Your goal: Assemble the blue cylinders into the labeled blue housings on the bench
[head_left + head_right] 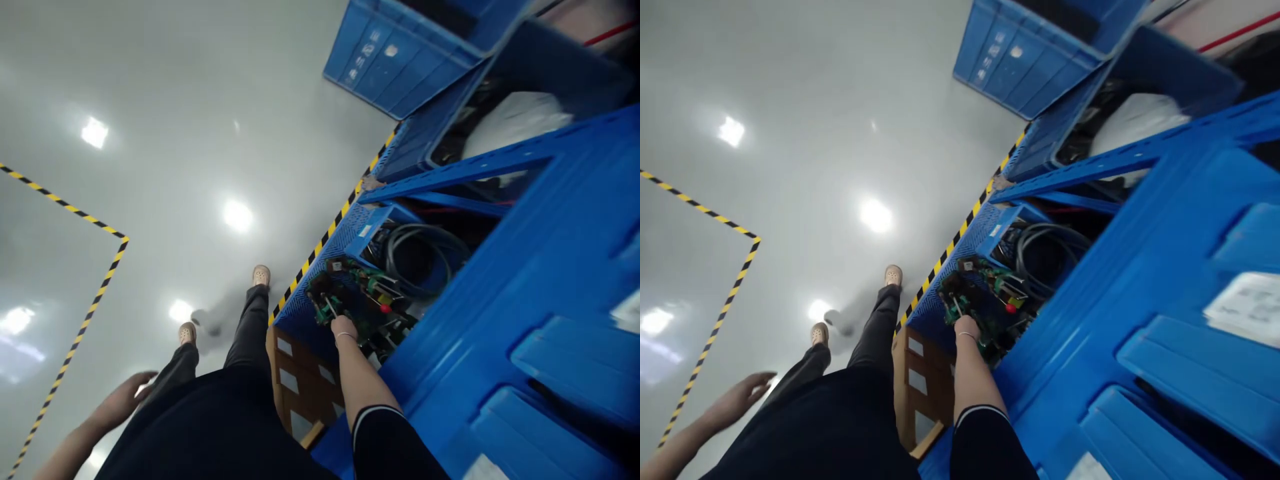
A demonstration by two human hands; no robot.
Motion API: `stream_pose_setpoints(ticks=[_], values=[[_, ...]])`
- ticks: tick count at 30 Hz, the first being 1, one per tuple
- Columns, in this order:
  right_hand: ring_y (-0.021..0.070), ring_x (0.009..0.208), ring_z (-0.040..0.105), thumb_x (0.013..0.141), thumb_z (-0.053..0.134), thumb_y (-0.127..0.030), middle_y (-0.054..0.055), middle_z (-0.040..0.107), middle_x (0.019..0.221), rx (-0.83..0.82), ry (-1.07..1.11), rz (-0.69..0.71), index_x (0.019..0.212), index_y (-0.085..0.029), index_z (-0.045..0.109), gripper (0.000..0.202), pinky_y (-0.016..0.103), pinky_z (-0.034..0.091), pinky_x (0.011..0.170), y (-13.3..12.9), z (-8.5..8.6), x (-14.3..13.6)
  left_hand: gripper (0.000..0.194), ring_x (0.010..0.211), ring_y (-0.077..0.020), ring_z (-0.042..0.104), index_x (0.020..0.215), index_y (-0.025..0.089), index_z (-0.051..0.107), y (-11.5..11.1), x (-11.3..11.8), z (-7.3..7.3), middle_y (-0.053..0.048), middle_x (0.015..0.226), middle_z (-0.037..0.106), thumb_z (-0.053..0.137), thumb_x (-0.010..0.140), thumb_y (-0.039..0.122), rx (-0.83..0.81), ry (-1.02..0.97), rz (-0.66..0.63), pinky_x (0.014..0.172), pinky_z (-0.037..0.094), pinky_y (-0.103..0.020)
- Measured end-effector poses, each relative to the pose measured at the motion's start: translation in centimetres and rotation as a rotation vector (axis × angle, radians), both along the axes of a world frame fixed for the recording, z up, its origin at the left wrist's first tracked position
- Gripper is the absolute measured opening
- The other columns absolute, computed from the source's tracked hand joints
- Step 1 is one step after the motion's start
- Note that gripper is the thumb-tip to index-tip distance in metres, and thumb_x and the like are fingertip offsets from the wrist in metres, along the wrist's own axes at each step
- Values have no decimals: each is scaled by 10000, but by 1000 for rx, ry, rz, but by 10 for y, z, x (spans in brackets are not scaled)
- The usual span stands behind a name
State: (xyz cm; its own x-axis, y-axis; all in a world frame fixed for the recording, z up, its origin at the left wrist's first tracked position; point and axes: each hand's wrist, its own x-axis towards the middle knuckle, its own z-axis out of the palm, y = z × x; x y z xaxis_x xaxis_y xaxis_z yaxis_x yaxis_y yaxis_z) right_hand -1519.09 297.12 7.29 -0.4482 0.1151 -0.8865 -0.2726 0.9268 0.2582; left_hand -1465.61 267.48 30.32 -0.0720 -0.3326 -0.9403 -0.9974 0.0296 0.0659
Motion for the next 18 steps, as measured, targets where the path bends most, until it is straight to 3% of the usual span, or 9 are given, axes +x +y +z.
stream_pose_setpoints(ticks=[3,5,8,10,13,18], values=[[233,1045,657,1008,643,-350,100,678,1144,84,-58,5,1081,-155,687,213,428,564,929,0,-6,-9,675,1174,-317,684,1230,262,665,-35,-62,8,-104,1280,716,432,825,750,-117,85,117,1019,543,-413],[238,1056,653,1015,629,-359,98,679,1140,82,-91,30,1064,-148,690,225,430,559,933,-6,-5,-6,711,1197,-304,668,1301,251,623,-51,-92,13,-98,1330,689,420,851,763,-160,126,159,1041,530,-410],[258,1078,649,1027,607,-379,109,671,1138,66,-121,94,1085,-110,679,285,444,550,939,-24,3,14,693,1238,-284,643,1340,272,593,-50,-99,20,-68,1355,673,428,874,758,-126,211,229,1040,532,-386],[257,1077,650,1012,630,-400,110,670,1146,57,-131,149,1098,-114,672,301,451,546,949,-41,14,34,681,1249,-280,634,1341,259,588,-36,-75,19,-74,1353,671,435,883,738,-86,255,268,1040,530,-375],[246,1068,650,1000,646,-415,104,678,1134,19,-143,245,1067,-126,674,297,462,533,971,-68,43,70,657,1237,-277,640,1331,194,592,-1,-11,4,-115,1360,657,400,912,663,-60,233,291,1038,528,-365],[215,965,657,1020,596,-427,60,693,975,-107,-117,425,903,-152,667,306,426,518,939,-119,121,156,515,1190,-312,665,1284,120,624,64,106,-44,-187,1314,669,405,913,403,-75,159,217,1056,508,-422]])
